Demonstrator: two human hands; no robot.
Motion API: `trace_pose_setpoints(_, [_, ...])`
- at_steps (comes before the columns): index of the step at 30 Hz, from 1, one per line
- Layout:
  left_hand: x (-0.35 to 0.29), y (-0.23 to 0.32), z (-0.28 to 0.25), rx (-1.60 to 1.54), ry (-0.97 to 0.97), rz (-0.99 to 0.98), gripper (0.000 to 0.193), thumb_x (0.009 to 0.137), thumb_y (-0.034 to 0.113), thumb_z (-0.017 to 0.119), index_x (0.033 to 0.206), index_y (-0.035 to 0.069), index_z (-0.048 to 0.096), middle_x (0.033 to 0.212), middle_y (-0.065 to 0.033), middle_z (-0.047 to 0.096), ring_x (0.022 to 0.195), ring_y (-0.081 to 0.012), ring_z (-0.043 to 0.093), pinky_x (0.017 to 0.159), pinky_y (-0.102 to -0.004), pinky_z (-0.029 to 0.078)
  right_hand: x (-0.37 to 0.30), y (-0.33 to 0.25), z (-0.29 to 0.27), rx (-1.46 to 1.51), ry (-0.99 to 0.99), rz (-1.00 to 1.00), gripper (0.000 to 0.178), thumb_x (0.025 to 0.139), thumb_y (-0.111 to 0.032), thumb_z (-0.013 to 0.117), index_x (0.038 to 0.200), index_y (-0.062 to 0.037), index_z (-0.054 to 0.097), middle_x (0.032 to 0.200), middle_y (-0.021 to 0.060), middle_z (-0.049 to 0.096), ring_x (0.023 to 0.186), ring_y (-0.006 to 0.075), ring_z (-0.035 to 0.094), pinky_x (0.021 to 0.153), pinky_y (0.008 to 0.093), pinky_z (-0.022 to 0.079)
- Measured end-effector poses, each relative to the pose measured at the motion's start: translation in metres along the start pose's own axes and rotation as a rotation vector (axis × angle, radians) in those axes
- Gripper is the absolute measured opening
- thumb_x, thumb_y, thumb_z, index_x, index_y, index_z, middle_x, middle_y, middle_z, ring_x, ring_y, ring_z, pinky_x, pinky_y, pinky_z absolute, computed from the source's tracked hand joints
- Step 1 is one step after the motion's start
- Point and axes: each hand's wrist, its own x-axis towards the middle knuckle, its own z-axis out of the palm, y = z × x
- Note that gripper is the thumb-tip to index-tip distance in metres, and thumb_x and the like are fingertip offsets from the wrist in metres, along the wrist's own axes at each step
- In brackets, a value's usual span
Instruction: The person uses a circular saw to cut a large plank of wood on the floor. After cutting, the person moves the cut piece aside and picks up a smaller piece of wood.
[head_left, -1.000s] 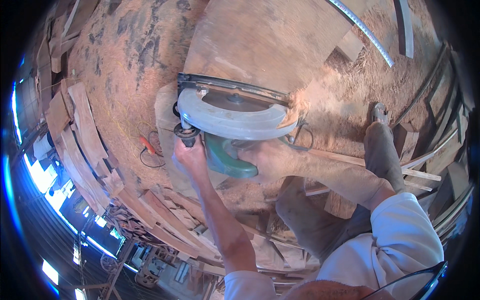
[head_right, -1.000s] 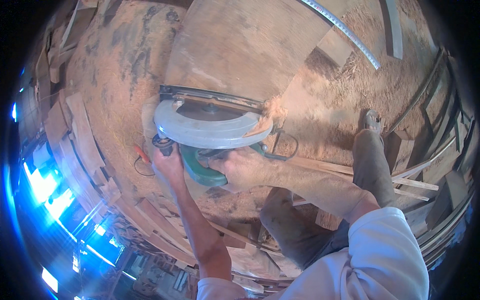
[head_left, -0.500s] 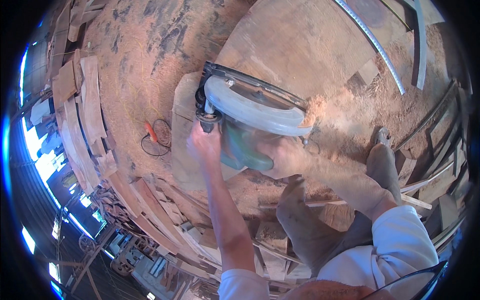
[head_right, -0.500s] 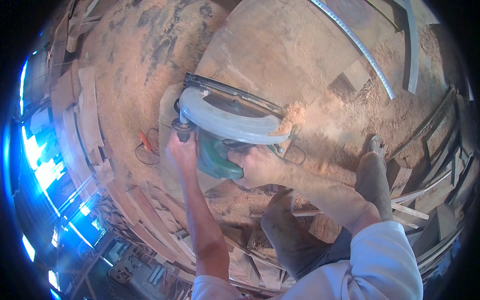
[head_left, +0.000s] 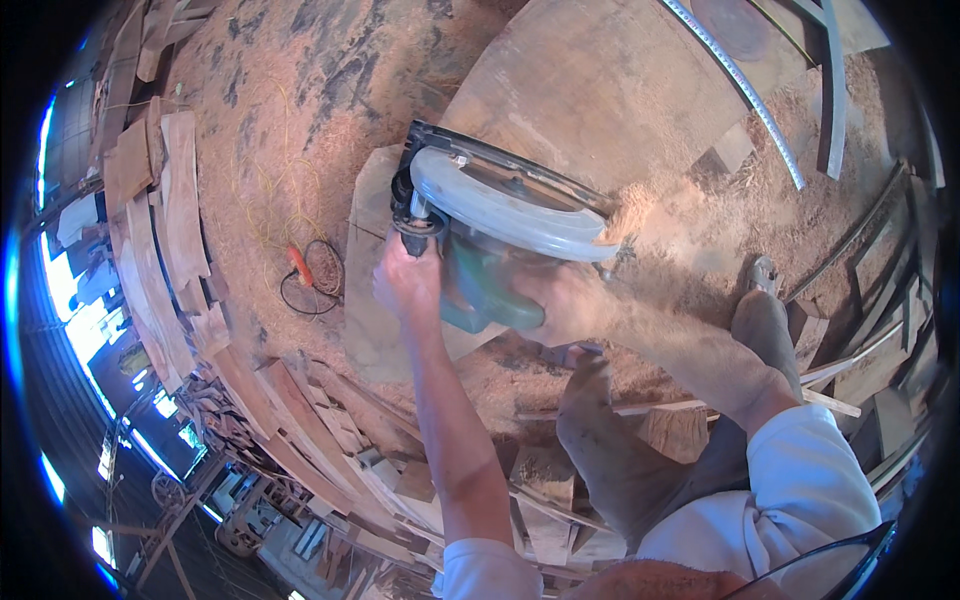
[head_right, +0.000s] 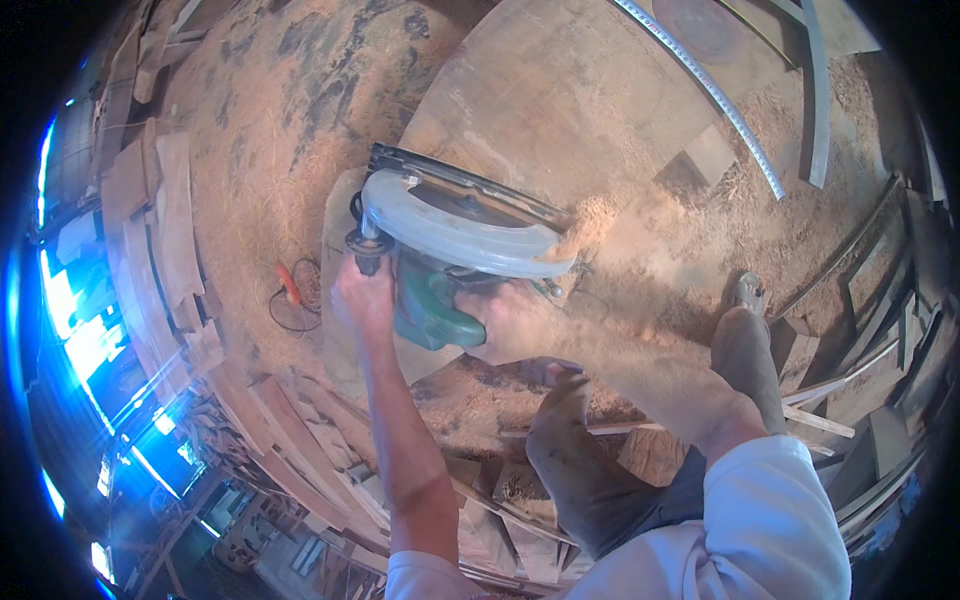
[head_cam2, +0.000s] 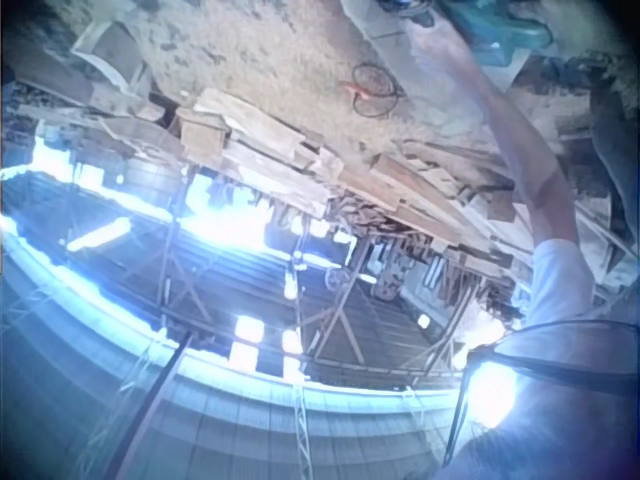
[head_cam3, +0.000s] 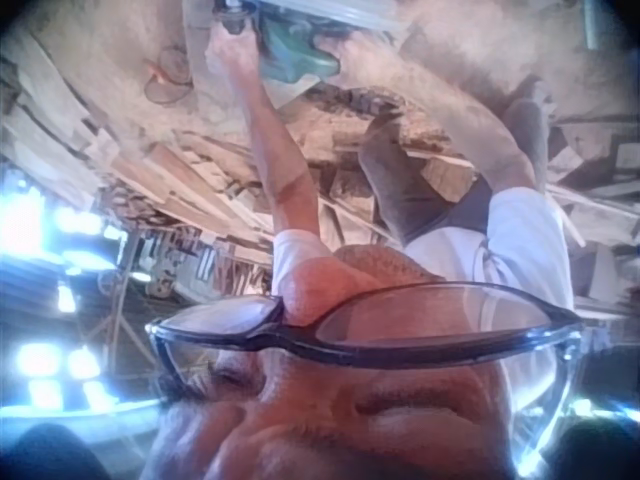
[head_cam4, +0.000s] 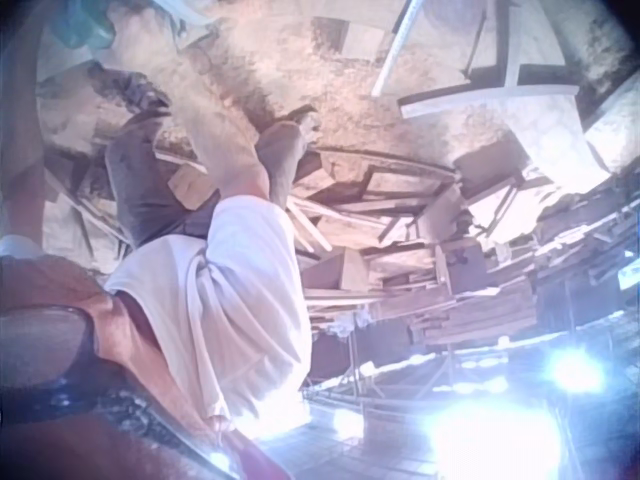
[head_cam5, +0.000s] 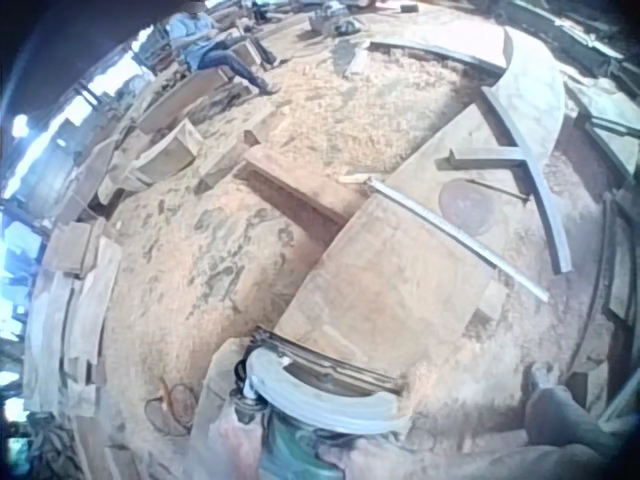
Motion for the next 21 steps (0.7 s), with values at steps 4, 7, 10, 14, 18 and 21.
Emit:
trace_pose_setpoints(4, [0.003, -0.016, 0.006, -0.021, -0.017, -0.007, 0.033, 0.088, 0.041, 0.082, 0.113, 0.019, 0.075, 0.094, -0.0152, 0.079, 0.089, -0.0447, 0.075, 0.078, -0.0578, 0.058, 0.004, -0.005, 0.003, 0.015, -0.084, 0.075, 0.034, 0.084, -0.024, 0.082, 0.110, -0.0063, 0.071, 0.090, 0.0162, 0.076, 0.086, 0.0398, 0.077, 0.078, 0.0514, 0.061])
trace_pose_setpoints(7, [0.004, -0.013, 0.005, -0.006, -0.017, -0.029, 0.033, 0.087, 0.040, 0.082, 0.112, 0.019, 0.075, 0.095, -0.0155, 0.079, 0.090, -0.0448, 0.075, 0.078, -0.0582, 0.058, 0.003, -0.003, 0.012, -0.017, 0.013, 0.082, 0.033, 0.084, -0.024, 0.082, 0.110, -0.0065, 0.070, 0.090, 0.0146, 0.076, 0.085, 0.0389, 0.077, 0.078, 0.0511, 0.061])
trace_pose_setpoints(10, [0.006, -0.011, 0.007, -0.019, -0.013, -0.032, 0.033, 0.086, 0.040, 0.083, 0.112, 0.019, 0.075, 0.096, -0.0156, 0.079, 0.091, -0.0447, 0.075, 0.078, -0.0580, 0.058, 0.002, -0.006, 0.017, -0.035, 0.127, 0.058, 0.032, 0.082, -0.024, 0.083, 0.107, -0.0069, 0.071, 0.089, 0.0129, 0.076, 0.084, 0.0372, 0.077, 0.077, 0.0501, 0.061])
trace_pose_setpoints(14, [0.009, -0.016, 0.007, 0.004, -0.005, -0.011, 0.033, 0.087, 0.041, 0.082, 0.111, 0.019, 0.075, 0.096, -0.0154, 0.079, 0.090, -0.0443, 0.075, 0.077, -0.0567, 0.058, 0.010, -0.007, 0.011, -0.051, 0.115, -0.002, 0.028, 0.080, -0.023, 0.083, 0.100, -0.0074, 0.071, 0.087, 0.0110, 0.076, 0.084, 0.0351, 0.078, 0.076, 0.0488, 0.061])
trace_pose_setpoints(18, [0.010, -0.021, 0.013, -0.052, 0.051, 0.029, 0.033, 0.091, 0.044, 0.079, 0.110, 0.018, 0.074, 0.095, -0.0154, 0.079, 0.088, -0.0445, 0.075, 0.075, -0.0562, 0.058, 0.010, -0.006, 0.016, -0.016, 0.142, 0.011, 0.028, 0.081, -0.024, 0.082, 0.101, -0.0088, 0.071, 0.086, 0.0115, 0.075, 0.084, 0.0360, 0.077, 0.075, 0.0498, 0.061])
trace_pose_setpoints(21, [0.011, -0.019, 0.011, -0.066, -0.010, -0.052, 0.034, 0.092, 0.046, 0.078, 0.110, 0.018, 0.074, 0.095, -0.0160, 0.079, 0.087, -0.0454, 0.074, 0.075, -0.0575, 0.057, 0.011, -0.007, 0.005, -0.029, 0.015, 0.034, 0.030, 0.082, -0.025, 0.082, 0.105, -0.0098, 0.071, 0.086, 0.0121, 0.075, 0.085, 0.0366, 0.077, 0.075, 0.0502, 0.061])
